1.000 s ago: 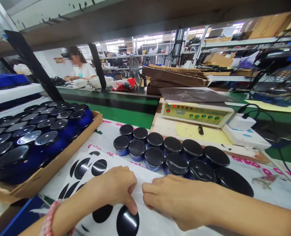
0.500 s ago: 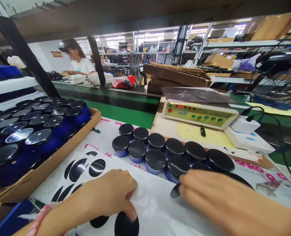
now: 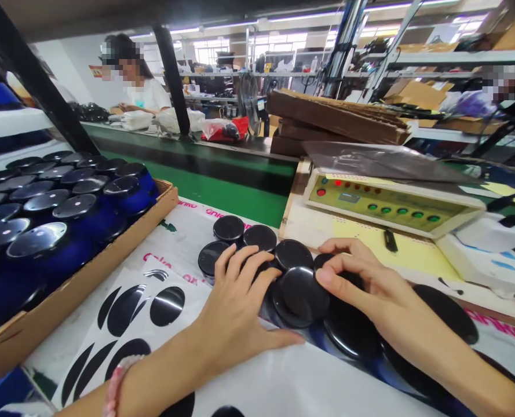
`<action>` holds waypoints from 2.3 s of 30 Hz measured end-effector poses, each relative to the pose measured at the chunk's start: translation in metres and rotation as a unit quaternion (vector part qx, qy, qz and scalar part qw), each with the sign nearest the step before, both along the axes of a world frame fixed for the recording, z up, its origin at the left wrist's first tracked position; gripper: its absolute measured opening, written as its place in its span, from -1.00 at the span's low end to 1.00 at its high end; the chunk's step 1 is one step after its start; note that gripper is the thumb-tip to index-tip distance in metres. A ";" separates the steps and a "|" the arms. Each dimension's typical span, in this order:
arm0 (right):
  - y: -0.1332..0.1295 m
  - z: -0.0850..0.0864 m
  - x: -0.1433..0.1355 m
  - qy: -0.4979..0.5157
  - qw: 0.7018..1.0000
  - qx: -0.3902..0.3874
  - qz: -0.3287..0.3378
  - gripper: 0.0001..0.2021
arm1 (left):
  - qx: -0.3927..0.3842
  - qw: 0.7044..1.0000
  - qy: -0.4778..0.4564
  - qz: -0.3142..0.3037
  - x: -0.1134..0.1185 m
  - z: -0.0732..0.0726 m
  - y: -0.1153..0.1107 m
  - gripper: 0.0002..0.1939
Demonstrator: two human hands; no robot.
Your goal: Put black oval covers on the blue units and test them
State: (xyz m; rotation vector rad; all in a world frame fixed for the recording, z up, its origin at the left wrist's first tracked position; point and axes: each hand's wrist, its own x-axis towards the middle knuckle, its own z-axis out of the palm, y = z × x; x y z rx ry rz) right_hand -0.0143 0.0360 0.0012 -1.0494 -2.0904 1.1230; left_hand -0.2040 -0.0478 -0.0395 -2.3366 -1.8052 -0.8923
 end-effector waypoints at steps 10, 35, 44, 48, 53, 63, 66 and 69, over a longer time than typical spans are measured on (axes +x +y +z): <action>0.000 -0.005 -0.002 -0.080 0.997 -0.018 -0.007 -0.72 | -0.019 0.998 -0.055 -0.008 0.004 -0.001 0.003 -0.41; -0.006 -0.019 -0.005 -0.136 0.968 0.209 0.012 -0.81 | -0.001 0.998 -0.061 -0.009 0.006 -0.003 0.004 -0.50; -0.008 -0.015 -0.006 -0.145 0.951 0.269 0.050 -0.86 | 0.005 0.998 -0.057 -0.004 0.007 -0.002 0.004 -0.53; -0.009 -0.017 -0.007 -0.156 0.935 0.310 0.074 -0.85 | 0.002 0.999 -0.054 -0.007 0.006 -0.002 0.004 -0.51; -0.006 -0.015 -0.007 -0.183 0.888 0.413 0.085 -0.87 | 0.029 0.999 -0.006 -0.013 0.005 -0.005 0.001 -0.46; -0.087 -0.014 -0.015 -0.183 0.829 0.446 0.284 -0.91 | 0.058 0.983 0.151 -0.088 0.005 -0.004 -0.008 -0.59; -0.109 -0.032 -0.041 -0.216 0.821 0.415 0.329 -0.79 | 0.073 0.983 0.150 -0.073 0.006 -0.007 -0.007 -0.57; -0.111 -0.029 -0.058 -0.252 0.809 0.410 0.338 -0.84 | 0.087 0.979 0.171 -0.074 0.007 -0.010 -0.004 -0.66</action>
